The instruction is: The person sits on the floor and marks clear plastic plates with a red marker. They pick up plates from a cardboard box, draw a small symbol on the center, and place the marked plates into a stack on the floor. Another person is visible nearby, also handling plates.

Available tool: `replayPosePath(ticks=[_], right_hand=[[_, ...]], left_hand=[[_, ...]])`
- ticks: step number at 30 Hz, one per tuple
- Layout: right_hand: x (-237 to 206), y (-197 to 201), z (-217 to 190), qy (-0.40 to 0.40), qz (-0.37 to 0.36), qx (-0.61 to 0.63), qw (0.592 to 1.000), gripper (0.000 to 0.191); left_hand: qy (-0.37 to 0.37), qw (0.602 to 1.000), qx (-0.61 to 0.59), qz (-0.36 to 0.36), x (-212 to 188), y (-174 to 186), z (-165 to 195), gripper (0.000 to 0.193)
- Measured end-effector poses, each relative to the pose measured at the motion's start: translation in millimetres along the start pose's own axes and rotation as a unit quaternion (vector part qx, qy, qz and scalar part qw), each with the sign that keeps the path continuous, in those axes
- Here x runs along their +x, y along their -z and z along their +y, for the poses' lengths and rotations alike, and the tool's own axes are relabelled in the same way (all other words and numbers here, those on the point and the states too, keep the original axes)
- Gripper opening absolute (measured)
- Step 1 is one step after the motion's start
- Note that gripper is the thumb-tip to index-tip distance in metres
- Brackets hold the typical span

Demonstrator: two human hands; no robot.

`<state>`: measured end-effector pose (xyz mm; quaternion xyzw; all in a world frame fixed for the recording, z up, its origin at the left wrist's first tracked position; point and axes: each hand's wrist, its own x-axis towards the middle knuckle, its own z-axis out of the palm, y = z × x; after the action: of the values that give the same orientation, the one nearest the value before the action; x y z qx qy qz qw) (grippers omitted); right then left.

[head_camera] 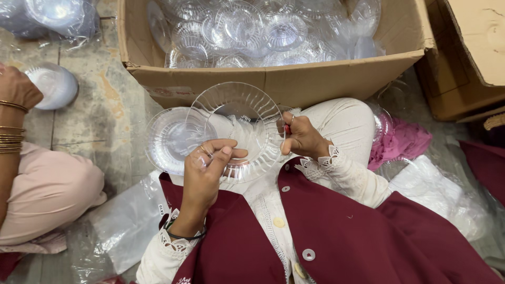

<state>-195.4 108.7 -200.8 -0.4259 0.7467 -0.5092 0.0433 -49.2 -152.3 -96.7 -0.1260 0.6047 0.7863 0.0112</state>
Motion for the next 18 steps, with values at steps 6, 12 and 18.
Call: replayPosePath(ticks=[6, 12, 18], right_hand=[[-3.8, 0.9, -0.8, -0.008, -0.025, -0.085, 0.996, 0.074], [-1.9, -0.7, -22.1, -0.002, 0.010, -0.031, 0.999, 0.092], [-5.3, -20.1, -35.2, -0.073, 0.057, -0.057, 0.994, 0.087]], left_hand=[[-0.007, 1.000, -0.012, 0.007, 2.3, 1.1, 5.5, 0.024], [-0.045, 0.999, 0.007, 0.014, 0.8, -6.3, 6.6, 0.024], [-0.072, 0.996, 0.020, 0.038, -1.4, -16.0, 8.9, 0.025]])
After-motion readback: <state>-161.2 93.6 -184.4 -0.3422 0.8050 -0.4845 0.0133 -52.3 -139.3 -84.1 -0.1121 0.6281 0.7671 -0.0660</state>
